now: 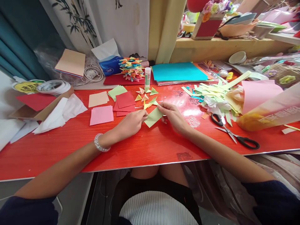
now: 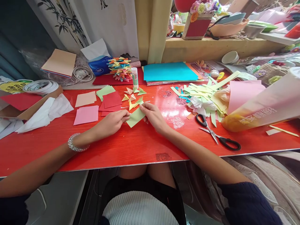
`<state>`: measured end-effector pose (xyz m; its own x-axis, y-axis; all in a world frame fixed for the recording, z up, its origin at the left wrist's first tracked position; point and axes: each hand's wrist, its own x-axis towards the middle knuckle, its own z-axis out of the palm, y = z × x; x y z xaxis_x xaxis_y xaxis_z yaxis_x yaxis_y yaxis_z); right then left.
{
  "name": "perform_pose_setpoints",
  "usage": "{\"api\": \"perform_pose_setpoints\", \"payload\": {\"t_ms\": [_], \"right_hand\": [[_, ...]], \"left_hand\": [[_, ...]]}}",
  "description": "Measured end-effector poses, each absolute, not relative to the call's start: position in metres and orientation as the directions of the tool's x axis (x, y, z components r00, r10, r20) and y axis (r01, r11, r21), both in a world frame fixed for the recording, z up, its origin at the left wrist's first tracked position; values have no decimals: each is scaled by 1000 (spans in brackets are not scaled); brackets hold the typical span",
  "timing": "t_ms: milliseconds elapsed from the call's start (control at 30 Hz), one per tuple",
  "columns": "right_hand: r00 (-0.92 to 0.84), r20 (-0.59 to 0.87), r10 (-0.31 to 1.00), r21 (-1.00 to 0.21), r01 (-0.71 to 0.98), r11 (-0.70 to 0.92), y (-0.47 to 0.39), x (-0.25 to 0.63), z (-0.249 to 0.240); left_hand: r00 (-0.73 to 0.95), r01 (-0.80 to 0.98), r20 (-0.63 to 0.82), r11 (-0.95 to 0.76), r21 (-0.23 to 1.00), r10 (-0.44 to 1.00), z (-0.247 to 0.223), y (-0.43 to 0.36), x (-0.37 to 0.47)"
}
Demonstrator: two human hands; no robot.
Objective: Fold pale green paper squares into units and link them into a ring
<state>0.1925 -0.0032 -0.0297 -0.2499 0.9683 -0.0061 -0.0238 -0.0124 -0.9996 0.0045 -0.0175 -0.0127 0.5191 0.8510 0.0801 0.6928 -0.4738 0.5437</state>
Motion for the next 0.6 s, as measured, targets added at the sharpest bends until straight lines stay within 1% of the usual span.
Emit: {"api": "perform_pose_setpoints", "payload": {"t_ms": [67,133,200,267,333,400,467,500,533,600], "right_hand": [[-262,-33,964,-999,-24,-41,-3,193,-30],[-259,-39,965,-999,-23,-46,-2,194,-27],[-277,-43,960,-999,0,-45,-2,196,-21],[-323,-69,944,-997,49,-56,-2,199,-16],[-356,-91,930,-994,95,-61,-3,200,-12],[-352,-82,932,-992,119,-43,-4,200,-12],[-319,-38,947,-990,142,8,-6,200,-16],[-295,-5,956,-986,160,44,-6,199,-18],[-274,30,961,-980,183,82,-7,198,-20],[-261,82,962,-960,240,147,-8,197,-24]], "left_hand": [[487,701,18,-404,587,873,-9,-15,2],[417,702,-37,-295,648,908,-6,-13,0],[352,666,-68,-199,719,934,-4,-11,-2],[321,634,-73,-157,757,944,-5,-12,-2],[315,645,-29,-192,740,948,-6,-15,0],[342,668,114,-327,668,933,-7,-20,3],[410,656,267,-486,578,872,-8,-25,8],[448,642,302,-538,546,841,-8,-28,9],[474,636,308,-563,528,825,-9,-29,11],[498,645,283,-568,511,820,-9,-30,12]]}}
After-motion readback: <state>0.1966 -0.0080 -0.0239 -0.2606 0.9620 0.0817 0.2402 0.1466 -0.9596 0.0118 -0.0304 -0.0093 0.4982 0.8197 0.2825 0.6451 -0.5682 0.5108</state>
